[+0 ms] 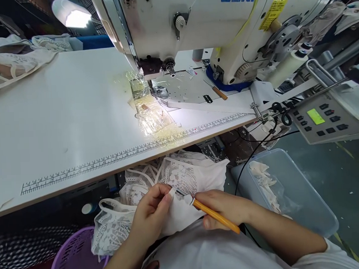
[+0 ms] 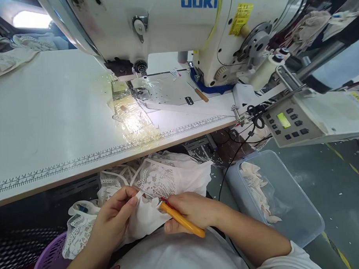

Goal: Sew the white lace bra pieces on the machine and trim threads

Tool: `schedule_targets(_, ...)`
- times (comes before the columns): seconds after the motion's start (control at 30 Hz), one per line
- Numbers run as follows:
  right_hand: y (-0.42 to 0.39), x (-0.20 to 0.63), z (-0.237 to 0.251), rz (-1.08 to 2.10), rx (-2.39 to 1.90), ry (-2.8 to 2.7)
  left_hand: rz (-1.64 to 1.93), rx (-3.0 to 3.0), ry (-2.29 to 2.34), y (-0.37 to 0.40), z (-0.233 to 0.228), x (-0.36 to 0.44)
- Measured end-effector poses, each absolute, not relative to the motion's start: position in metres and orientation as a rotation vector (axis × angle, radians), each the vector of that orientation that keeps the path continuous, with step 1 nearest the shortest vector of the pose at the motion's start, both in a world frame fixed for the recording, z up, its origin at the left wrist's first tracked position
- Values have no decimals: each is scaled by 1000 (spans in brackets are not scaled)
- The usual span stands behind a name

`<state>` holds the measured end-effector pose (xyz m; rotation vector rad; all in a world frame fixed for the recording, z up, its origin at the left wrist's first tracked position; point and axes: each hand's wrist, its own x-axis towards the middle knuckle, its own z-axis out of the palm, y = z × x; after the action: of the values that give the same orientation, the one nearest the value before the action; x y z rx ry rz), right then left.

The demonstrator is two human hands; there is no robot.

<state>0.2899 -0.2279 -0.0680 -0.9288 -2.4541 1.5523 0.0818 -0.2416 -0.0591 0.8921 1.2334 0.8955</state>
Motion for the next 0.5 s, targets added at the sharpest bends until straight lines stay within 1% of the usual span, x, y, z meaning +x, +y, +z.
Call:
schedule_targets(0.23,-226,283,-63,1537,-994,-2510,878,765,1278,-242,-59,84)
schedule_targets(0.5,-229,283,-65,1554,-973,-2504,906,815,1337,-240,-59,80)
